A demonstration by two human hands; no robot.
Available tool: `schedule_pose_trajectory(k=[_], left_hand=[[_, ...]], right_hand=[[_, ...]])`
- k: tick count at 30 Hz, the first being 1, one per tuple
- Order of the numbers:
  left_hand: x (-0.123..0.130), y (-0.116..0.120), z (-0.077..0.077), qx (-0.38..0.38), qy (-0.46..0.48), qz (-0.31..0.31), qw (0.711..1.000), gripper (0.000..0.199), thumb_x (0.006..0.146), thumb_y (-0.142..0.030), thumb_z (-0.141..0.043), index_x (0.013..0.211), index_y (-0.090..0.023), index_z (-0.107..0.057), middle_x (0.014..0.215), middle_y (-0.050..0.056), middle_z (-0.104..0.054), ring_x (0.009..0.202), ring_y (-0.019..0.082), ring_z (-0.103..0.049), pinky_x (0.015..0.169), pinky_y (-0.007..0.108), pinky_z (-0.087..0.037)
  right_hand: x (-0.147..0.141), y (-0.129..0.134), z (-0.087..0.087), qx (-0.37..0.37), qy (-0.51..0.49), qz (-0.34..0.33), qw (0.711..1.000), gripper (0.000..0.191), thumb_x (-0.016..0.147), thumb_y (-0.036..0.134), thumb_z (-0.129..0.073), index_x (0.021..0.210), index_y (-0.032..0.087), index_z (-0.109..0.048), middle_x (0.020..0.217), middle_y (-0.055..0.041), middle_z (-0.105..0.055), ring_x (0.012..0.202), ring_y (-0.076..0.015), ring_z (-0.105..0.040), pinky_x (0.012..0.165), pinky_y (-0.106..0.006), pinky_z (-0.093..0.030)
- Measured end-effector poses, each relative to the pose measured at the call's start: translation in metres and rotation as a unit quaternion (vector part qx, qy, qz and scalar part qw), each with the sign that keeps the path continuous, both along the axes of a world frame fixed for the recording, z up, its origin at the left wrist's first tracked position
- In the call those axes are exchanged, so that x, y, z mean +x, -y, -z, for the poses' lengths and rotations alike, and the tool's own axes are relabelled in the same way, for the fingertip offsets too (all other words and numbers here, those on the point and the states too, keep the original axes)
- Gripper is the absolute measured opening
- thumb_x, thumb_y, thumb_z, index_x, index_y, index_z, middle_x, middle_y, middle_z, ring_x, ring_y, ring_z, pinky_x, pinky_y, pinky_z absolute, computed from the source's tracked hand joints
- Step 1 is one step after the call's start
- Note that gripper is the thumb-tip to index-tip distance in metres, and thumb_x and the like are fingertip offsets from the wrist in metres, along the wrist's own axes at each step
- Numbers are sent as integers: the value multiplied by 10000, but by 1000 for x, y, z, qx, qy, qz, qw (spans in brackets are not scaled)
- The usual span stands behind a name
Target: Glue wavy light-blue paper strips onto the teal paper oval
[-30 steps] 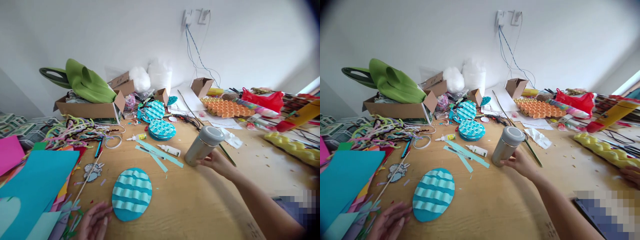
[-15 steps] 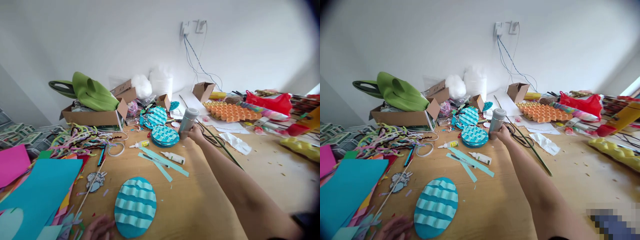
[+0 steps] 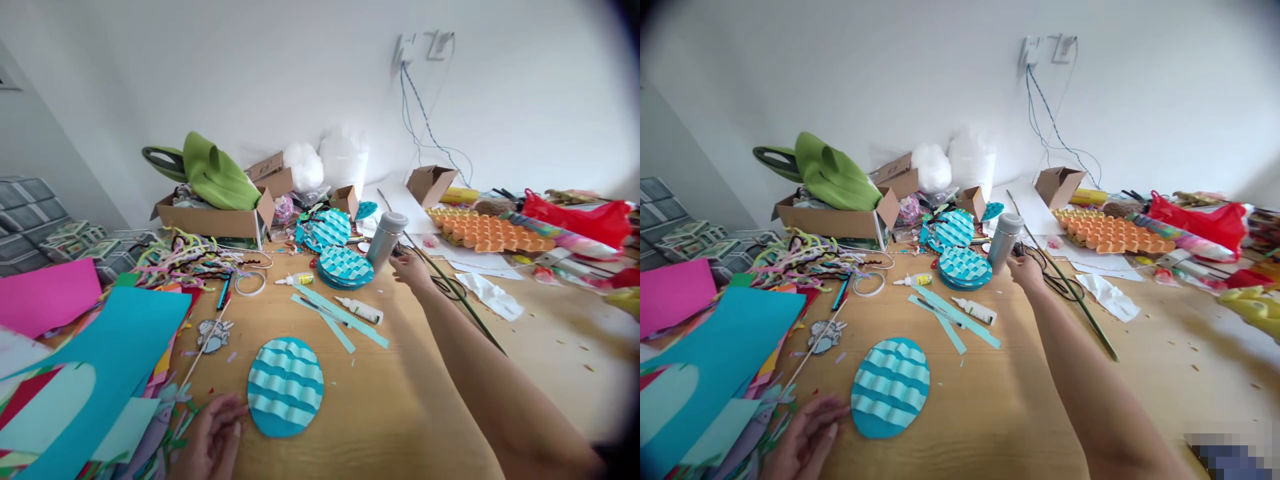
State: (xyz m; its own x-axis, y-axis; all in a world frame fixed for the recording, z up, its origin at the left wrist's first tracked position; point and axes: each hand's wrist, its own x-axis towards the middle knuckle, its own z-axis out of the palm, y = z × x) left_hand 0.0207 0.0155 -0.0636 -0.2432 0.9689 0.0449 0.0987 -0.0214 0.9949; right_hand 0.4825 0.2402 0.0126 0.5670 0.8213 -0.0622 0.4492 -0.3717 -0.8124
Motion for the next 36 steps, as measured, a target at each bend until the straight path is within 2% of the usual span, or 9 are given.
schedule_pose_trajectory(k=[3, 8, 13, 15, 18, 22, 26, 30, 36], left_hand=[[-8, -1, 0, -17, -19, 52, 998, 403, 762, -465, -695, 1055, -202, -610, 1022, 93, -715, 932, 256, -708, 793, 341, -604], [-10, -3, -1, -8, -33, 46, 998, 395, 751, -430, -679, 1059, -197, -597, 1037, 104, -706, 932, 262, -708, 794, 374, -603], [-6, -3, 1, 8, -37, 48, 998, 355, 776, -398, -637, 1059, -190, -589, 1028, 112, -695, 937, 262, -703, 804, 384, -592], [-5, -3, 2, 10, -41, 57, 997, 333, 795, -373, -615, 1073, -193, -580, 1032, 109, -690, 948, 255, -699, 815, 382, -586], [-4, -4, 2, 16, -42, 56, 997, 315, 790, -348, -603, 1061, -190, -577, 1023, 110, -687, 928, 247, -700, 806, 381, -583], [-1, -4, 0, 18, -27, 49, 998, 318, 764, -341, -608, 1038, -184, -571, 997, 110, -687, 908, 242, -700, 791, 372, -579], [2, -4, 0, 13, -10, 40, 999, 307, 785, -336, -585, 1053, -189, -564, 1002, 102, -687, 914, 235, -695, 791, 364, -570], [6, -2, 0, 16, -18, 26, 999, 288, 785, -329, -573, 1040, -196, -581, 996, 99, -691, 902, 239, -694, 760, 362, -572], [13, 1, 0, 22, -28, -2, 999, 286, 811, -325, -512, 1053, -197, -594, 962, 99, -694, 885, 234, -689, 739, 349, -562]], right_hand=[[-28, 14, 0, -38, -79, -34, 996, 541, 833, 627, -554, 1006, 117, -599, 812, -163, -683, 632, -232, -684, 589, -372, -582], [-75, 13, -4, -58, -117, -51, 990, 572, 936, 597, -360, 1173, 115, -557, 934, -192, -690, 689, -235, -692, 628, -385, -572], [-94, 22, -25, -52, -11, -37, 998, 567, 959, 511, -328, 1242, 75, -554, 1063, -257, -648, 907, -327, -669, 740, -445, -524], [-106, 28, -33, -15, 132, -48, 990, 554, 962, 467, -331, 1296, 69, -523, 1196, -280, -586, 1088, -371, -588, 860, -484, -466], [-142, 28, -36, 54, 385, -172, 905, 499, 960, 377, -365, 1350, 92, -491, 1315, -232, -537, 1230, -355, -464, 995, -455, -367], [-210, 6, -24, 27, 447, -343, 826, 390, 844, 183, -554, 1227, 204, -622, 1234, -109, -637, 1213, -278, -473, 997, -360, -362], [-251, -17, -11, -39, 476, -390, 787, 302, 845, 253, -651, 1132, 159, -640, 1182, -110, -637, 1189, -284, -506, 987, -464, -405], [-250, -31, -11, -52, 476, -377, 793, 296, 923, 370, -583, 1135, 165, -609, 1209, -81, -600, 1078, -217, -586, 940, -456, -478], [-221, -67, -25, -33, 422, -237, 874, 333, 907, 368, -566, 1137, 134, -622, 1104, -125, -674, 995, -235, -640, 787, -310, -487]])
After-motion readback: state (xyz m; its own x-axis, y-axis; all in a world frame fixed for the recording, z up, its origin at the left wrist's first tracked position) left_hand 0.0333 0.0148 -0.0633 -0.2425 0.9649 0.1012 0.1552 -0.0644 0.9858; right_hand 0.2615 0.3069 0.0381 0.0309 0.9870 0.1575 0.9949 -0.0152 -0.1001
